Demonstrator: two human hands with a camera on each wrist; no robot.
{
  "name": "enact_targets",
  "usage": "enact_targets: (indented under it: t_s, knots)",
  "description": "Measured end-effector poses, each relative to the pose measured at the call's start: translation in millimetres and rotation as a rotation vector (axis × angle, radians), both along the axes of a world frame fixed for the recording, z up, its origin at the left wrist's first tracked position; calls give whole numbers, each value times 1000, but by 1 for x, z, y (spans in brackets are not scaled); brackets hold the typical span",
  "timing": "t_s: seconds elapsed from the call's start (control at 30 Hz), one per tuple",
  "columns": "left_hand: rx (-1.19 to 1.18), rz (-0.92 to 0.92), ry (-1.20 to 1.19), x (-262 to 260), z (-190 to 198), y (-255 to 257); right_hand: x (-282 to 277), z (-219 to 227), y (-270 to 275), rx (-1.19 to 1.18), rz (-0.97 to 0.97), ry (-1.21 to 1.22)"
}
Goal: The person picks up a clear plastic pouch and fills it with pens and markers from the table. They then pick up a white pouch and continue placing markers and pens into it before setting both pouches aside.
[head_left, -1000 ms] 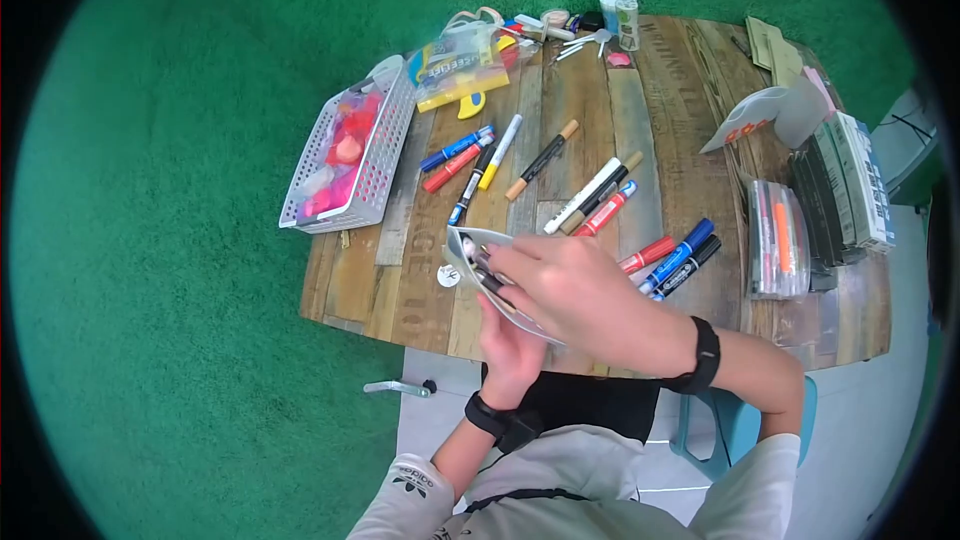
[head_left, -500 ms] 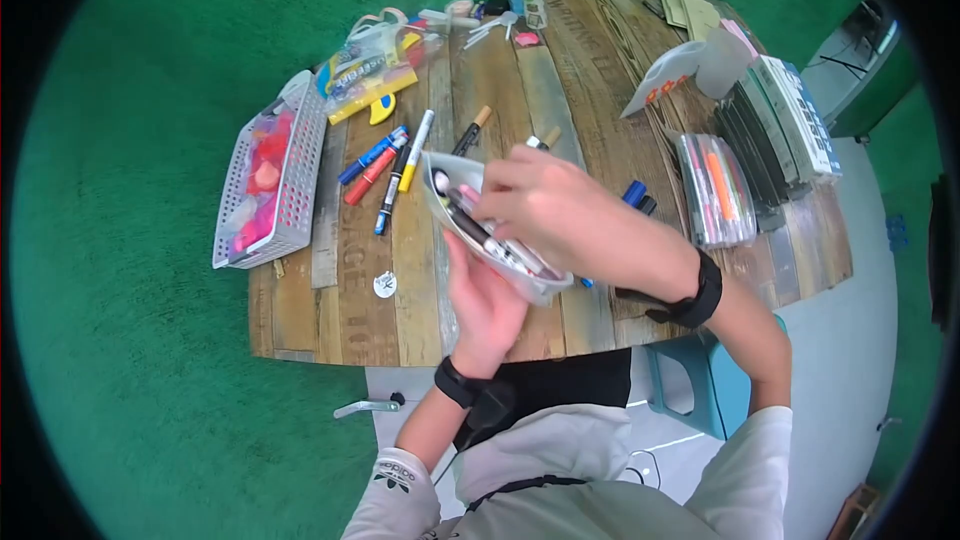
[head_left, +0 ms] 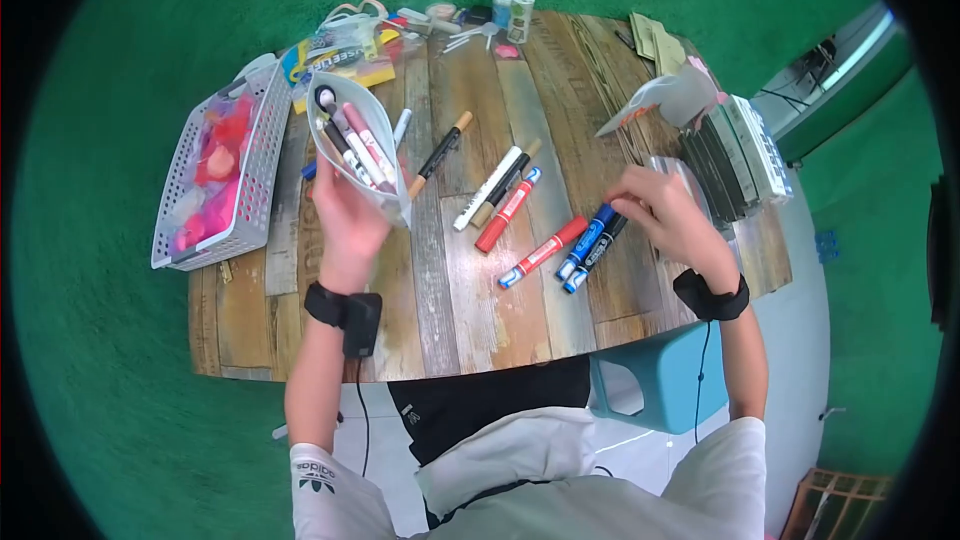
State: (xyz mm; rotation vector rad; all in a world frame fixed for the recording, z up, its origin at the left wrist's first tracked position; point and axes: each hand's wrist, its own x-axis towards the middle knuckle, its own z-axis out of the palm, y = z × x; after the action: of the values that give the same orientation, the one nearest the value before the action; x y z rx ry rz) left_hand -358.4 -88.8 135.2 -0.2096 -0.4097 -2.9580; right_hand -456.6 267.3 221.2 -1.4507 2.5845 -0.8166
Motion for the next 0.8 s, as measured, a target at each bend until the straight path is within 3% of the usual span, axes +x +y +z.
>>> enact_targets:
  t_s: [0.13,0.27,0.33,0.4,0.47,0.67,0.73,0.8]
  knots:
    - [-35,65,-34,-2,-10,-26,-3,5,-26,34,64,-68]
    - [7,3,59,6,-15,-36,-25,-11,-59,151,220,-14]
    - [26,43,9,11,-10,-33,-32,-20,-81,167,247,47]
    - [-159,120,26,13,-8,-33,-42,-34,-102,177,276,98]
    - [-69,244,-102,9,-17,-36,-43,-43,-117,187,289,102]
    - [30,351,-113,5,-22,-36,-47,-64,-128,244,302,155]
    - [-39,333,-110,9,-9,-28,-47,-60,-129,265,323,187]
    - [-4,259,-98,8,-19,-33,-46,-52,-129,283,337,215]
